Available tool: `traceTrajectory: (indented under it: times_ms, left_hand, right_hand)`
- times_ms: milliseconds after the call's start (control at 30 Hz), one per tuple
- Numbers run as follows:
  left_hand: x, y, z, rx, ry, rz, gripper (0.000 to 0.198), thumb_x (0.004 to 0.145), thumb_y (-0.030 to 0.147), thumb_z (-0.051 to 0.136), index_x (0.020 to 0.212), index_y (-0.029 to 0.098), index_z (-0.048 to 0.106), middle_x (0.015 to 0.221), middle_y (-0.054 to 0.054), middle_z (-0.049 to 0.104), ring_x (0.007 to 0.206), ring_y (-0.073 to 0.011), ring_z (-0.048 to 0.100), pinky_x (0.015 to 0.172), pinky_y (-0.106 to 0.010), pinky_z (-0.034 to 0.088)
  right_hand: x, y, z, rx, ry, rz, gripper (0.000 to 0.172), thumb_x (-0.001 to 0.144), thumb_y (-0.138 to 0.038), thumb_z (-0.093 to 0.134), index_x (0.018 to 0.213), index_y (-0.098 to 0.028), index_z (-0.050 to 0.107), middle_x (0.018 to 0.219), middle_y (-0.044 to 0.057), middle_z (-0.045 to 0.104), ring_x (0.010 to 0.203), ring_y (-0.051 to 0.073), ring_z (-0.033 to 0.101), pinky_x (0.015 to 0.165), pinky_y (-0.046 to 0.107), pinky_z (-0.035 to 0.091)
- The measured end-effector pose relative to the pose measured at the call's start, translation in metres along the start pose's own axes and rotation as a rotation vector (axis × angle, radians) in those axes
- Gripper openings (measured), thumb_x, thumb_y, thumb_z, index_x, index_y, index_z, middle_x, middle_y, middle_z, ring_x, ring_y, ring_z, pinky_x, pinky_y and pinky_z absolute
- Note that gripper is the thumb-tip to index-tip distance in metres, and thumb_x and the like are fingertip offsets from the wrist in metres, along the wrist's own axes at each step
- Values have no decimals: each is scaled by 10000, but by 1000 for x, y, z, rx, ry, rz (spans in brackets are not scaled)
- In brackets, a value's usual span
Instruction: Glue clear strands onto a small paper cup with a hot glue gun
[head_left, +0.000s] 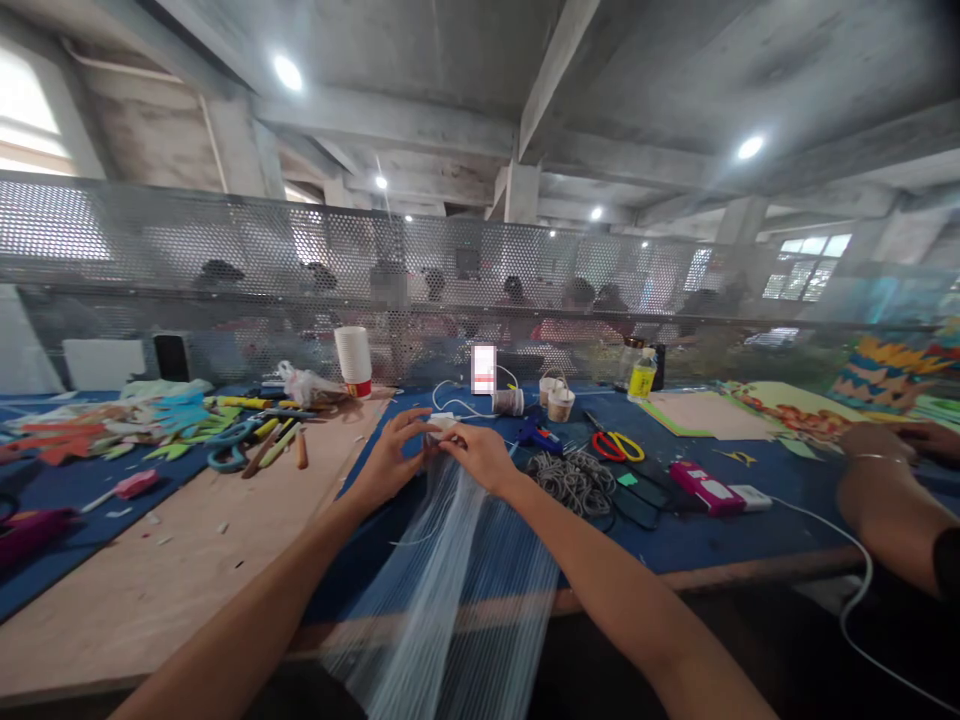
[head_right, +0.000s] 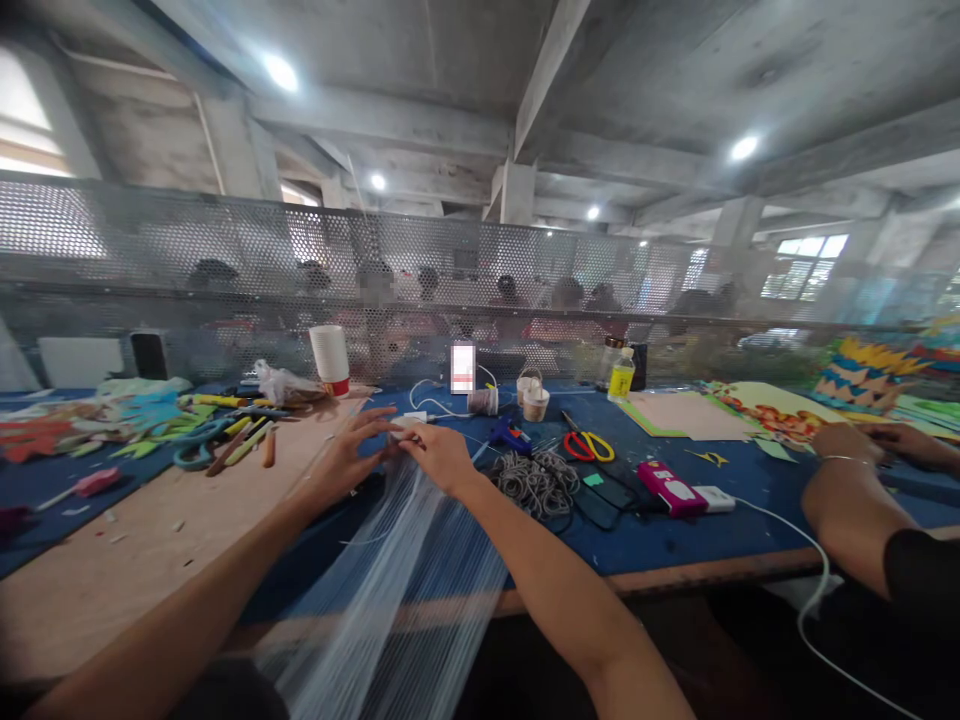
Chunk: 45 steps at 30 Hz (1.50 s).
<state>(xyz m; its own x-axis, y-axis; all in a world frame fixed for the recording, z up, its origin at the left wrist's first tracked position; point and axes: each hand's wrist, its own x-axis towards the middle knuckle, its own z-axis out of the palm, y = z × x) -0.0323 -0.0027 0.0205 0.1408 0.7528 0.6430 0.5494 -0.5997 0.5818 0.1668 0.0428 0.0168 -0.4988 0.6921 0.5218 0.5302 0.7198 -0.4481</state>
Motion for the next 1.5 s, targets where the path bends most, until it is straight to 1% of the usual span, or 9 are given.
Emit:
traceTrajectory:
  times_ms: [100, 200, 400, 600, 800, 1000, 1200, 1333, 1500]
  left_hand:
    - [2, 2, -2, 54, -37, 19, 239, 881, 447, 695, 982, 240, 760, 1346, -121, 665, 1280, -322, 586, 1121, -546, 430]
    - [3, 4, -4, 5, -68, -17, 239, 870, 467, 702, 910, 234, 741, 1308, -126, 684, 1226, -320, 615, 1018, -490, 512]
    - [4, 1, -9, -124, -87, -62, 264, 855, 489, 702, 850, 225, 719, 1331, -137, 663, 1197, -318, 629, 926, -437, 564]
    - [6, -6, -22, -157, -137, -55, 190, 871, 414, 696, 879, 224, 696, 1377, -126, 648, 1213, -302, 625, 986, -440, 541]
    - [8, -5, -27, -192, -156, -83, 204, 844, 423, 720, 873, 221, 709, 1343, -131, 678, 1212, -323, 636, 972, -455, 551]
    - [4, -1, -18, -191, -115, -66, 377, 855, 430, 730, 1192, 261, 740, 1378, -115, 676, 1344, -331, 573, 1107, -496, 471]
    - [3, 10, -9, -23, -65, -25, 275, 775, 489, 800, 931, 263, 778, 1236, -100, 758, 1237, -333, 630, 1161, -543, 399]
    - [4, 11, -9, -58, -48, -28, 231, 773, 483, 790, 876, 276, 777, 1191, -93, 778, 1207, -334, 647, 1135, -534, 428]
    - [4, 0, -10, -114, -45, -7, 189, 788, 443, 788, 849, 265, 780, 1169, -105, 779, 1182, -332, 660, 1108, -524, 447]
  right_hand:
    - [-1, -2, -1, 29, -1, 3, 133, 997, -315, 682, 1083, -252, 763, 977, 3, 785, 892, 165, 702, 781, 231, 429]
    - [-1, -3, -2, 57, -9, -8, 123, 989, -312, 696, 1048, -236, 772, 940, 7, 777, 861, 162, 690, 753, 231, 414]
    - [2, 4, -5, 134, -28, -5, 158, 948, -369, 746, 1004, -225, 776, 860, 2, 750, 800, 158, 659, 722, 231, 402]
    - [4, 13, -14, 205, -54, -36, 210, 917, -341, 779, 1073, -202, 758, 831, -11, 715, 773, 146, 634, 728, 224, 405]
    - [5, 14, -19, 177, -69, -49, 142, 934, -283, 754, 1056, -209, 759, 831, -18, 709, 749, 136, 613, 712, 219, 384]
    - [2, 8, -11, 114, -81, -54, 94, 936, -291, 758, 997, -220, 767, 852, -4, 734, 774, 153, 631, 713, 229, 387]
    - [2, 7, -6, 124, -25, -83, 101, 960, -294, 729, 1034, -236, 765, 946, 9, 763, 861, 168, 671, 778, 238, 425]
    - [1, 6, -5, 141, -32, -80, 100, 965, -295, 721, 1043, -247, 763, 965, 7, 765, 883, 172, 680, 796, 241, 431]
    - [1, 5, -9, 176, -79, -47, 119, 941, -306, 751, 1033, -232, 758, 872, -7, 739, 803, 158, 655, 725, 232, 405]
